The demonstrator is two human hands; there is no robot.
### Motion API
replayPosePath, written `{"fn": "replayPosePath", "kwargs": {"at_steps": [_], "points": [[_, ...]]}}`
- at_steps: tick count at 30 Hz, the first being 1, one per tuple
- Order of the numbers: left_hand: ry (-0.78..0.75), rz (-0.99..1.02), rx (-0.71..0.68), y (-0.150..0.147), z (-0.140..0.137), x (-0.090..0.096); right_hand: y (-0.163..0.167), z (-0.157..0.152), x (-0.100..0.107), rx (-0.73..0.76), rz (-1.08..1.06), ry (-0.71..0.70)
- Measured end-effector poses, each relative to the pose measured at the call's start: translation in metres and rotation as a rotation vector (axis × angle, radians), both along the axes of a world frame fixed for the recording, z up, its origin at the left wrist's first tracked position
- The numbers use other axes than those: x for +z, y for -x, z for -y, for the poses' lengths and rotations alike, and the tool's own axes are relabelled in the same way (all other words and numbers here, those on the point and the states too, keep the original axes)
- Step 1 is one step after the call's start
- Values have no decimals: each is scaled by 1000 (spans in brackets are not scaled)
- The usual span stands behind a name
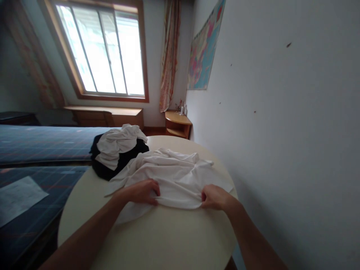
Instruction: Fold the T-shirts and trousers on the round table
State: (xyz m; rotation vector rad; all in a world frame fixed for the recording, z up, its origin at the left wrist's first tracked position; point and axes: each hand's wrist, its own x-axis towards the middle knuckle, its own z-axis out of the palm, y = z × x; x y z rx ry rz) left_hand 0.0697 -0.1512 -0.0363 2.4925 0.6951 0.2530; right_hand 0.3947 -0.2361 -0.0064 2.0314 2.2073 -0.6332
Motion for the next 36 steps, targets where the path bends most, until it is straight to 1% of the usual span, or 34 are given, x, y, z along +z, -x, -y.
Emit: {"fn": "replayPosePath", "kwargs": {"at_steps": [2, 5, 7, 9, 10, 12, 13, 14, 15, 16, 18, 19, 20, 21, 22, 25, 27, 28, 30, 32, 36], "points": [[69, -55, 5, -4, 6, 2, 6, 11, 5, 11, -16, 62], [175, -158, -10, -12, 19, 8, 12, 25, 9, 29, -44, 115], [224, -228, -44, -15, 30, 13, 14, 36, 12, 36, -48, 167], [300, -293, -96, -16, 40, 18, 15, 46, 15, 51, -65, 266], [378, -324, -134, -16, 45, 19, 15, 51, 16, 65, -86, 322], [602, -364, -226, -13, 50, 22, 16, 56, 19, 109, -148, 399], [694, -352, -254, -11, 51, 23, 16, 56, 19, 132, -175, 382], [725, -309, -252, -9, 50, 23, 16, 54, 19, 155, -197, 310], [675, -235, -211, -8, 49, 23, 15, 50, 17, 175, -211, 191], [547, -135, -137, -6, 46, 22, 13, 45, 14, 193, -216, 40], [160, 49, 35, -3, 41, 14, 9, 34, 4, 219, -204, -265], [-22, 91, 96, -2, 38, 9, 6, 28, -3, 224, -182, -373], [-162, 93, 134, 0, 36, 1, 3, 23, -12, 220, -149, -436], [-253, 56, 153, 2, 35, -6, 0, 19, -21, 209, -109, -455], [-297, 1, 170, 4, 35, -14, -4, 17, -31, 192, -73, -441], [-309, -144, 223, 11, 42, -31, -11, 20, -56, 134, -6, -344], [-294, -201, 236, 15, 53, -34, -12, 28, -61, 113, 13, -298], [-285, -219, 239, 17, 59, -34, -11, 33, -60, 111, 17, -275], [-267, -238, 236, 21, 74, -32, -6, 46, -50, 116, 16, -222], [-244, -246, 226, 28, 90, -27, 2, 59, -34, 118, 13, -174], [-152, -303, 176, 44, 118, -11, 21, 79, -2, 121, 3, -119]]}}
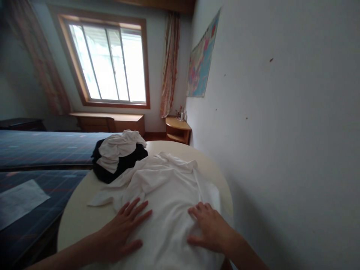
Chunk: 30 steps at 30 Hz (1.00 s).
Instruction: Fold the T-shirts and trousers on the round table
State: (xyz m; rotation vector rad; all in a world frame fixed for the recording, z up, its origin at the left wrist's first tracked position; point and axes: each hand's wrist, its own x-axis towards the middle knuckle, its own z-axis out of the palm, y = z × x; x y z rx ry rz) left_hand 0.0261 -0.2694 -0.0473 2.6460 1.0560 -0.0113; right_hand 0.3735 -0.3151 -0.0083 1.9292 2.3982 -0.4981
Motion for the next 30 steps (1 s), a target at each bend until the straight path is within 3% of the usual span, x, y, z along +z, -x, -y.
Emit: {"fn": "replayPosePath", "kwargs": {"at_steps": [4, 8, 11, 13, 16, 19, 22, 30], "points": [[28, -17, 62, 3, 4, 19, 18, -9, 13, 42, 3, -13], [-169, 68, 209, -19, -33, 24, 34, -51, 5, 133, 21, -164], [-376, 195, 171, -40, -74, 15, 43, -91, -10, 206, 0, -294], [-476, 228, 255, -48, -97, 3, 45, -113, -24, 195, 15, -330], [-473, 185, 387, -51, -117, -19, 45, -130, -44, 101, 14, -272], [-371, 100, 453, -45, -116, -35, 45, -127, -55, 25, -4, -199], [-335, 53, 428, -35, -102, -40, 47, -111, -55, 32, -8, -161], [-252, 3, 355, -8, -58, -21, 65, -45, -43, 89, -26, -25]]}}
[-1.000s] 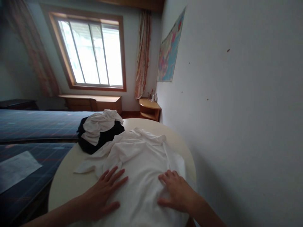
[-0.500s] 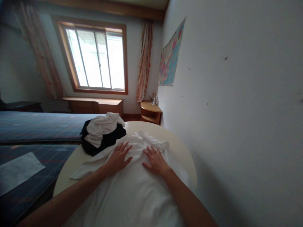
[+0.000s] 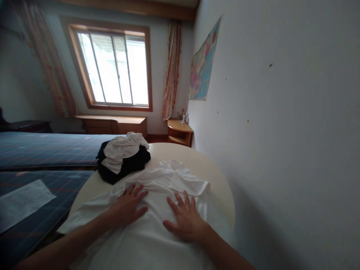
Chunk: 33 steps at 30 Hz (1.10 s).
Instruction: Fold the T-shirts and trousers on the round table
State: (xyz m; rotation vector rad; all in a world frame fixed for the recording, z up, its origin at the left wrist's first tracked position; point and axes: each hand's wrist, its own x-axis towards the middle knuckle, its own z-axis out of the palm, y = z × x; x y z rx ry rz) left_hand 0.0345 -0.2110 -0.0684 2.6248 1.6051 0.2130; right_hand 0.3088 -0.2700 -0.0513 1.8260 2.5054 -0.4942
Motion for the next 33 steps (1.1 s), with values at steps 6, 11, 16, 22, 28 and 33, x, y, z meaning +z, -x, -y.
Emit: {"fn": "replayPosePath", "kwargs": {"at_steps": [6, 11, 16, 22, 28, 33], "points": [[-107, 91, 235, 4, -36, 35, 3, -17, 13, -132, 26, -276], [74, -49, 368, 12, -86, 45, -8, -70, 15, -232, 75, -390], [107, -50, 325, 16, -108, 49, -16, -101, 2, -316, 166, -376], [-1, 15, 370, 13, -132, 78, -31, -115, -4, -390, 234, -370], [-126, 101, 378, -24, -138, 82, -59, -126, -2, -576, 270, -374], [-109, 93, 301, -63, -110, 36, -80, -126, 3, -660, 277, -375]]}}
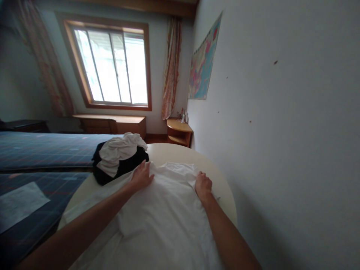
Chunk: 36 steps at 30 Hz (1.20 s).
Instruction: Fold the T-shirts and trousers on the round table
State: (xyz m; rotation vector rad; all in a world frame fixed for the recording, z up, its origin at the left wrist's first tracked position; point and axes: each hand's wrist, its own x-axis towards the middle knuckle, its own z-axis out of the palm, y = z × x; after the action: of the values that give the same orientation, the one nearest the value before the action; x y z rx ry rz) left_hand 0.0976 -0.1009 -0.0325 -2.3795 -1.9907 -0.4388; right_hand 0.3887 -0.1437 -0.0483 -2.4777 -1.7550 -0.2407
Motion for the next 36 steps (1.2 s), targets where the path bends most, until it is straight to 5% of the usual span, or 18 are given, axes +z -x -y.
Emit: {"fn": "replayPosePath", "kwargs": {"at_steps": [5, 10, 12, 16, 23, 30, 36], "points": [[-30, -26, -66, -13, 26, -44, -8, -6, 11, -64, 30, -53], [27, -41, -102, -7, 40, -53, 28, -22, 10, 396, -12, -68], [23, -40, -139, -4, 47, -53, 47, -26, 2, 462, -110, 6], [23, -38, -142, 2, 57, -55, 63, -29, -16, 277, -224, 178], [52, -50, -9, 14, 41, -42, 42, -44, -22, 2, -248, 219], [151, -115, 112, 46, 4, -6, 27, -53, -29, -80, -256, 192], [198, -189, 138, 74, -2, -1, 6, -57, -37, -81, -282, 174]]}}
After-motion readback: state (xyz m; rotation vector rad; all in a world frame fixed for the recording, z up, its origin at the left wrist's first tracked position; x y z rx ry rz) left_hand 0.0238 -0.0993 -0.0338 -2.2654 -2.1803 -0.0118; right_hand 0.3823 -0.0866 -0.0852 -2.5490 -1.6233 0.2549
